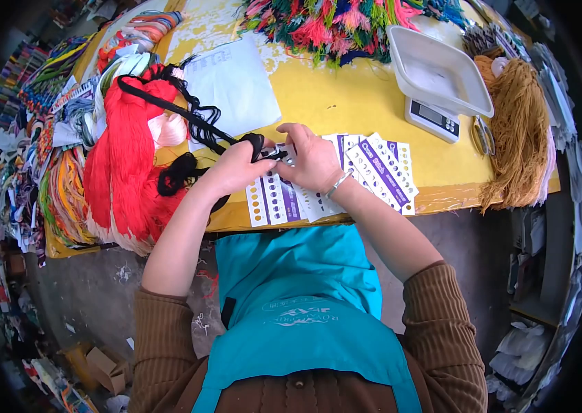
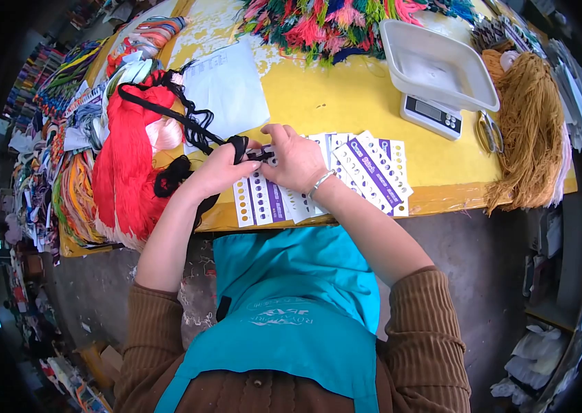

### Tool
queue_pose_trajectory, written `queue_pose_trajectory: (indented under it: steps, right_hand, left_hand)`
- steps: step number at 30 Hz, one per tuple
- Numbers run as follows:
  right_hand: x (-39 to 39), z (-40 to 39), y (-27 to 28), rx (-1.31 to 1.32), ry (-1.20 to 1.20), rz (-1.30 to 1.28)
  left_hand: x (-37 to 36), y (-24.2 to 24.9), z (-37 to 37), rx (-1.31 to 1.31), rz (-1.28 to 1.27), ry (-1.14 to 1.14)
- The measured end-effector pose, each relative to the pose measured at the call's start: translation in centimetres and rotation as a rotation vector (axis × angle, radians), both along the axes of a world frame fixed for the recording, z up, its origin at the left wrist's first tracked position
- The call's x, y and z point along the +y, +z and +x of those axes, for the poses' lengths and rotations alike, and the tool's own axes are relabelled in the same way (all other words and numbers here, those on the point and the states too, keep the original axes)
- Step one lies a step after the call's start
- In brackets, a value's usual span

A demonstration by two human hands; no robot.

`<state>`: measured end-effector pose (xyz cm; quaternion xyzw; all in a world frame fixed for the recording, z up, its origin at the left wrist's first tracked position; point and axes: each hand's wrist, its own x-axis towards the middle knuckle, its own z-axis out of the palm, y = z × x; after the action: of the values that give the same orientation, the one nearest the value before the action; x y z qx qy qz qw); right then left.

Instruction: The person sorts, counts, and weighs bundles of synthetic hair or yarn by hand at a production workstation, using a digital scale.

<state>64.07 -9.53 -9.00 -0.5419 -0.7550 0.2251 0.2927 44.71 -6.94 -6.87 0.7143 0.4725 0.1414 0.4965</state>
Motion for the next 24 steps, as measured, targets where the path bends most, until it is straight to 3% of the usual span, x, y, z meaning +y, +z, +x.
queue_pose_trajectory:
  steps: [3, 6, 14, 16, 19, 20, 24]
  right_hand:
    - [0.0, 0.0, 0.3, -0.108, 0.021, -0.021]
    - [0.1, -0.1, 0.1, -0.117, 0.022, -0.034]
    - [0.1, -0.3, 0.5, -0.163, 0.023, -0.059]
    - [0.3, -0.4, 0.2, -0.153, 0.017, -0.04]
    - [0.3, -0.5, 0.2, -0.154, 0.012, -0.038]
    - [0.3, -0.5, 0.2, -0.146, 0.009, -0.039]
    - [0.3, -0.7, 0.5, -0.154, 0.006, -0.041]
  left_hand:
    - [-0.3, 1.2, -1.5, -0.167, 0.014, 0.165]
    - [-0.2, 4.3, -5.4, -0.282, -0.238, 0.236]
    - [2.2, 11.6, -17.3, -0.39, -0.1, 0.553]
    - [5.9, 13.3, -21.1, -0.575, -0.13, 0.601]
    - [12.4, 16.1, -23.5, -0.564, 0.148, 0.857]
    - [14.1, 17.2, -25.5, -0.598, 0.116, 0.752]
    - [18.3, 19.7, -28.7, -0.29, 0.467, 1.046]
